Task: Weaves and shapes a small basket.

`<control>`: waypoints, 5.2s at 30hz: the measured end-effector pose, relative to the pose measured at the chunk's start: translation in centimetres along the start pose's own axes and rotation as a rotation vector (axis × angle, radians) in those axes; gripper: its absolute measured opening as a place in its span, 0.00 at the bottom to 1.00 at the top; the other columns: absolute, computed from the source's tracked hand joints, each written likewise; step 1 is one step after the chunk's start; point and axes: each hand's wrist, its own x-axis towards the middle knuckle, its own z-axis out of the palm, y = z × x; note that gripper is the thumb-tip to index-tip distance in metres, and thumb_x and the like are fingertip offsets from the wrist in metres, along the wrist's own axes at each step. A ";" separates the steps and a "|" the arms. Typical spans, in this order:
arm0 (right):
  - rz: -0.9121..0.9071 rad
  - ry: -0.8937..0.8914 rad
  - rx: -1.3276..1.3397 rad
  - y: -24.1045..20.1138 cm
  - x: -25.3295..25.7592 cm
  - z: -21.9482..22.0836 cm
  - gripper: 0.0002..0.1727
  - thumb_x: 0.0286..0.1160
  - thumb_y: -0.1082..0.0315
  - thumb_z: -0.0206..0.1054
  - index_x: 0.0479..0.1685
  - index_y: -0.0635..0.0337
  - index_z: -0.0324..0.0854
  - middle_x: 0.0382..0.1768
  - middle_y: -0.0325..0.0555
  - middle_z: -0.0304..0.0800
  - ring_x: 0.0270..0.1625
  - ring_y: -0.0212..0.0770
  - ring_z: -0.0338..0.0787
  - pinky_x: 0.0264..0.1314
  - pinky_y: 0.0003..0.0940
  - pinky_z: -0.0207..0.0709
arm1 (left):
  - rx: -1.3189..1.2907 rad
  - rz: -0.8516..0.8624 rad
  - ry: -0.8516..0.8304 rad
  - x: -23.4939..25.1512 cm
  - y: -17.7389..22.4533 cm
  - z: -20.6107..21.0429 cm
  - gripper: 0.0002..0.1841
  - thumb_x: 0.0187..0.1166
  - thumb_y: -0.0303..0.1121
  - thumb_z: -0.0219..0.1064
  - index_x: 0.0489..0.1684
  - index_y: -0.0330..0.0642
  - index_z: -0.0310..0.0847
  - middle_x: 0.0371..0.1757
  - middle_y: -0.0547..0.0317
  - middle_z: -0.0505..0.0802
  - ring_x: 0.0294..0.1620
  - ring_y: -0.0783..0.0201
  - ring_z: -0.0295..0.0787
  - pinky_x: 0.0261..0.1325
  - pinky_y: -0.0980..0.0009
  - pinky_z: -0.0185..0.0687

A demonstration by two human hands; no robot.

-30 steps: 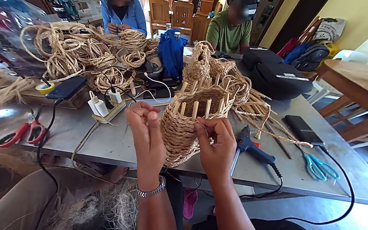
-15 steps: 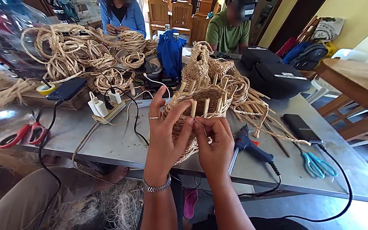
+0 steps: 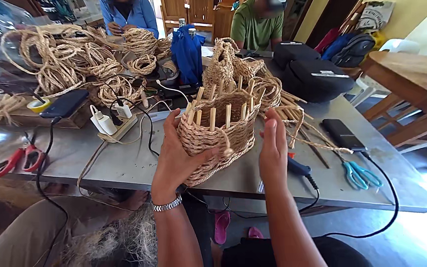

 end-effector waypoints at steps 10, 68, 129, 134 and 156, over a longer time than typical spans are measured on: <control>0.075 -0.348 -0.113 -2.2 2.4 -0.9 0.41 0.81 0.43 0.66 0.91 0.51 0.63 0.81 0.54 0.73 0.74 0.48 0.82 0.72 0.49 0.79 | -0.011 -0.094 0.167 0.2 -0.9 -2.4 0.52 0.63 0.74 0.70 0.90 0.61 0.60 0.84 0.55 0.75 0.78 0.59 0.76 0.75 0.51 0.75; -0.063 -0.310 0.492 0.4 3.0 -0.7 0.37 0.94 0.41 0.26 0.82 0.48 0.73 0.77 0.33 0.81 0.77 0.30 0.79 0.80 0.35 0.73 | -0.542 0.082 0.122 1.7 -0.4 0.9 0.32 0.93 0.58 0.35 0.85 0.57 0.72 0.89 0.70 0.72 0.88 0.62 0.66 0.83 0.54 0.70; 0.340 -0.379 0.610 -0.6 6.0 -2.9 0.33 0.92 0.56 0.25 0.84 0.55 0.68 0.75 0.37 0.81 0.68 0.28 0.84 0.68 0.31 0.79 | -0.553 -0.118 0.253 1.8 -1.7 0.1 0.21 0.94 0.53 0.44 0.78 0.62 0.68 0.60 0.70 0.89 0.57 0.74 0.88 0.59 0.71 0.86; 0.349 -0.317 0.674 -0.4 6.2 -2.9 0.28 0.92 0.59 0.30 0.76 0.53 0.72 0.61 0.34 0.89 0.59 0.29 0.88 0.64 0.33 0.81 | -0.367 -0.223 0.297 1.5 -2.8 0.5 0.26 0.91 0.59 0.44 0.80 0.66 0.74 0.68 0.65 0.88 0.61 0.67 0.88 0.58 0.61 0.87; 0.267 -0.386 0.343 2.0 6.6 -0.1 0.51 0.82 0.23 0.27 0.95 0.48 0.53 0.88 0.43 0.67 0.87 0.39 0.69 0.88 0.50 0.66 | -0.199 0.023 0.183 1.8 -0.6 2.3 0.42 0.87 0.69 0.33 0.94 0.52 0.54 0.90 0.63 0.69 0.87 0.69 0.66 0.89 0.60 0.62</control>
